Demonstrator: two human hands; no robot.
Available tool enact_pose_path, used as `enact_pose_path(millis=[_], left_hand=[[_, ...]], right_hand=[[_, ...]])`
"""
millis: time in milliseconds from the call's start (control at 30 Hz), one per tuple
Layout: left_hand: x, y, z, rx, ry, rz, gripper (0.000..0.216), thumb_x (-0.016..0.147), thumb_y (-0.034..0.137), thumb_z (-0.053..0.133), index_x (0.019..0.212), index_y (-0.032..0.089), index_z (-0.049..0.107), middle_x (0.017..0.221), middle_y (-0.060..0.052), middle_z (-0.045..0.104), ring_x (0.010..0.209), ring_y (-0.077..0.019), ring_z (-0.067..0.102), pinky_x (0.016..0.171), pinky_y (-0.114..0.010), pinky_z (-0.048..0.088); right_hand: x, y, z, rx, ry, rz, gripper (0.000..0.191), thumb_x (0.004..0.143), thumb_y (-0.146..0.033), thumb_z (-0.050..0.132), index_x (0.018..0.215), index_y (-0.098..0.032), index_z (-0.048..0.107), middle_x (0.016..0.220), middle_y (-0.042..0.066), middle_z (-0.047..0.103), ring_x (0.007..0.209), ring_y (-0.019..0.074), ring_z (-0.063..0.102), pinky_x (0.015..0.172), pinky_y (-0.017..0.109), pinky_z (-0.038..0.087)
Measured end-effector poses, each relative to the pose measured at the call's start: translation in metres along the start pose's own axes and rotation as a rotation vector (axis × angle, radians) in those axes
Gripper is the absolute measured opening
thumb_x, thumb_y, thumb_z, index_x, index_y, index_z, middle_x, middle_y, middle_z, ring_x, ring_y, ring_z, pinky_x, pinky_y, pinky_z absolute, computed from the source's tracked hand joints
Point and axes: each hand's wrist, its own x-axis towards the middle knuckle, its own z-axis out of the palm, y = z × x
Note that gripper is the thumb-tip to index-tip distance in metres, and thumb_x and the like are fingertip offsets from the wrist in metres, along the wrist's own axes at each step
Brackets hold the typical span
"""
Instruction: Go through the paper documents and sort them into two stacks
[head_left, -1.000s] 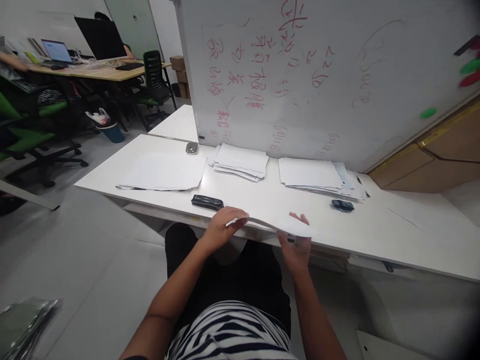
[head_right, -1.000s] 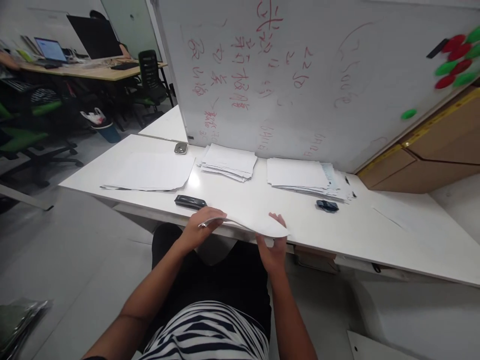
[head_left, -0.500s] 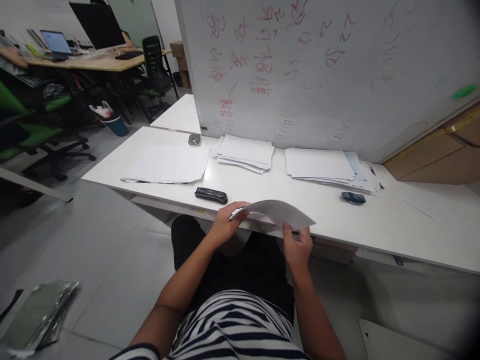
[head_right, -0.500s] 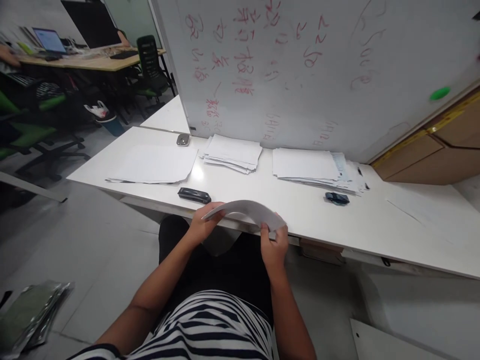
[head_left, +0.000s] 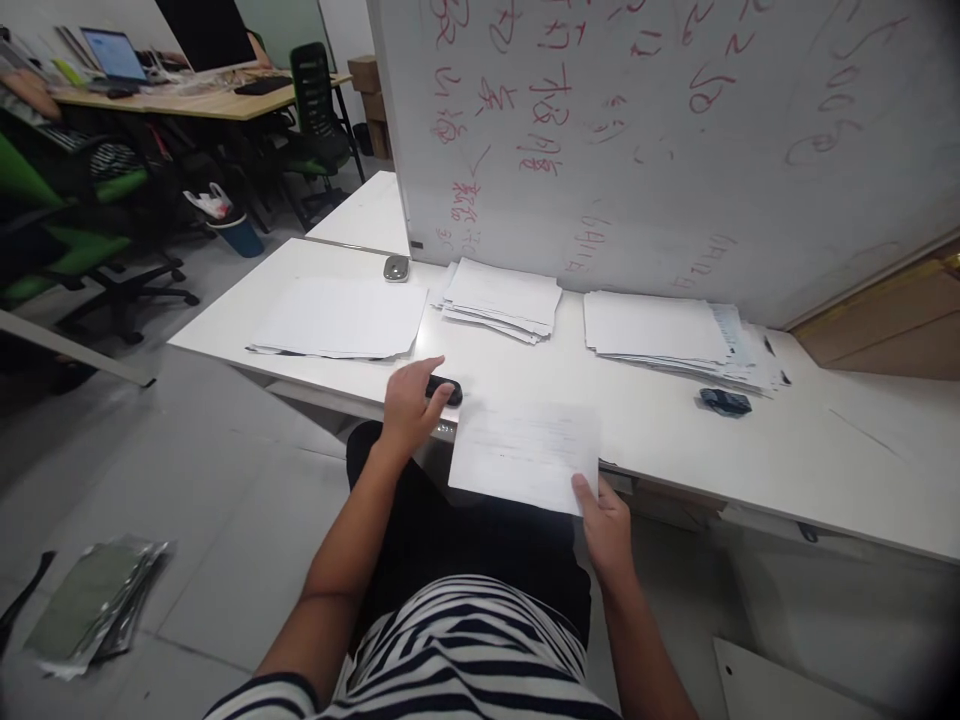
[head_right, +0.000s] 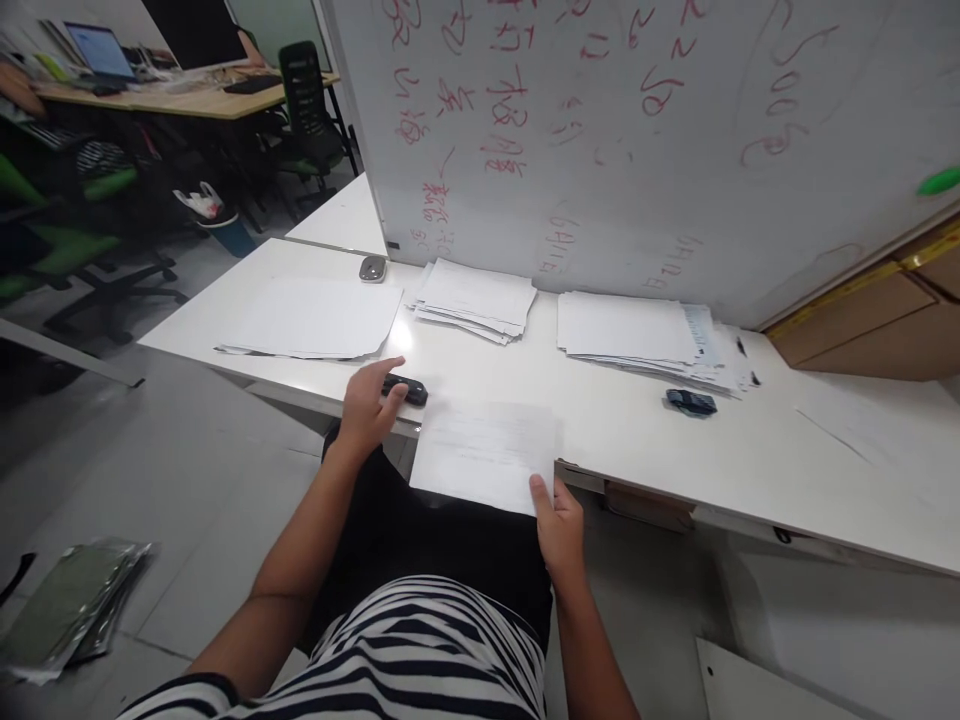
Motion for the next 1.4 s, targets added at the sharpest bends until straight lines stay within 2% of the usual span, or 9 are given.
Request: enact_pose_path(millis=[33, 133, 267, 400, 567, 800, 967, 1167, 1400], left_hand=[[0.007, -0.012, 0.000, 0.119, -0.026, 0.021, 0.040, 0.087, 0.046, 0.053, 0.119, 0.022, 0.057, 0.122, -0.009, 0.061, 0.118, -0.0262, 0.050, 0.103, -0.042, 0.031], [0.019, -0.039, 0.008, 0.298, -0.092, 0.008, 0.029, 0.084, 0.048, 0.057, 0.093, 0.022, 0.066, 0.096, -0.006, 0.068, 0.096, -0.0225, 0.058, 0.090, -0.036, 0.037], [0.023, -0.048, 0.017, 0.349, -0.023, -0.088, 0.031, 0.083, 0.051, 0.057, 0.079, 0.022, 0.066, 0.079, -0.003, 0.066, 0.079, -0.0189, 0.057, 0.074, -0.031, 0.038], [0.024, -0.044, 0.018, 0.346, 0.018, -0.133, 0.032, 0.083, 0.052, 0.056, 0.077, 0.022, 0.066, 0.077, -0.002, 0.066, 0.076, -0.0184, 0.056, 0.070, -0.030, 0.036], [0.025, -0.044, 0.019, 0.364, 0.016, -0.108, 0.034, 0.082, 0.053, 0.056, 0.076, 0.021, 0.066, 0.075, -0.003, 0.065, 0.076, -0.0188, 0.056, 0.069, -0.031, 0.036], [0.025, -0.042, 0.016, 0.314, 0.003, -0.151, 0.031, 0.084, 0.049, 0.055, 0.074, 0.022, 0.065, 0.074, -0.001, 0.064, 0.076, -0.0177, 0.055, 0.069, -0.030, 0.037], [0.025, -0.043, 0.015, 0.277, 0.015, -0.176, 0.029, 0.085, 0.047, 0.054, 0.076, 0.021, 0.065, 0.076, -0.001, 0.064, 0.077, -0.0170, 0.055, 0.069, -0.030, 0.037], [0.024, -0.042, 0.018, 0.328, 0.006, -0.139, 0.032, 0.085, 0.049, 0.054, 0.074, 0.021, 0.065, 0.073, -0.002, 0.063, 0.075, -0.0179, 0.054, 0.069, -0.031, 0.035], [0.023, -0.042, 0.018, 0.333, 0.008, -0.124, 0.032, 0.085, 0.049, 0.054, 0.075, 0.021, 0.065, 0.076, -0.002, 0.064, 0.076, -0.0177, 0.053, 0.070, -0.031, 0.035]], right_hand=[[-0.001, 0.003, 0.002, 0.071, -0.004, 0.035, 0.049, 0.075, -0.052, 0.067, 0.106, -0.015, 0.070, 0.104, 0.009, 0.072, 0.094, 0.0273, 0.066, 0.081, 0.038, 0.052], [-0.004, 0.013, 0.010, 0.247, 0.001, 0.098, 0.048, 0.076, -0.048, 0.068, 0.111, -0.015, 0.067, 0.106, 0.009, 0.071, 0.096, 0.0257, 0.066, 0.088, 0.041, 0.051], [-0.007, 0.019, 0.018, 0.323, -0.017, 0.115, 0.048, 0.078, -0.044, 0.068, 0.116, -0.016, 0.065, 0.108, 0.009, 0.071, 0.097, 0.0242, 0.066, 0.094, 0.043, 0.048], [-0.007, 0.015, 0.021, 0.297, -0.036, 0.106, 0.049, 0.079, -0.044, 0.066, 0.118, -0.015, 0.064, 0.111, 0.009, 0.070, 0.099, 0.0245, 0.065, 0.094, 0.044, 0.048], [-0.007, 0.006, 0.021, 0.217, -0.035, 0.086, 0.050, 0.078, -0.047, 0.066, 0.116, -0.015, 0.065, 0.113, 0.010, 0.069, 0.103, 0.0265, 0.064, 0.093, 0.043, 0.049], [-0.007, -0.001, 0.025, 0.211, -0.046, 0.071, 0.052, 0.078, -0.049, 0.066, 0.116, -0.015, 0.065, 0.109, 0.010, 0.071, 0.101, 0.0271, 0.065, 0.090, 0.044, 0.051], [-0.011, -0.006, 0.017, 0.162, -0.043, 0.115, 0.056, 0.075, -0.051, 0.068, 0.117, -0.015, 0.065, 0.105, 0.010, 0.072, 0.094, 0.0280, 0.067, 0.087, 0.045, 0.052], [-0.023, -0.025, 0.011, 0.126, -0.104, 0.089, 0.052, 0.080, -0.048, 0.065, 0.123, -0.020, 0.062, 0.114, 0.009, 0.069, 0.100, 0.0275, 0.065, 0.092, 0.044, 0.049], [-0.022, -0.028, 0.018, 0.228, -0.097, 0.021, 0.054, 0.078, -0.048, 0.066, 0.124, -0.019, 0.062, 0.114, 0.010, 0.069, 0.102, 0.0287, 0.065, 0.091, 0.044, 0.050]])
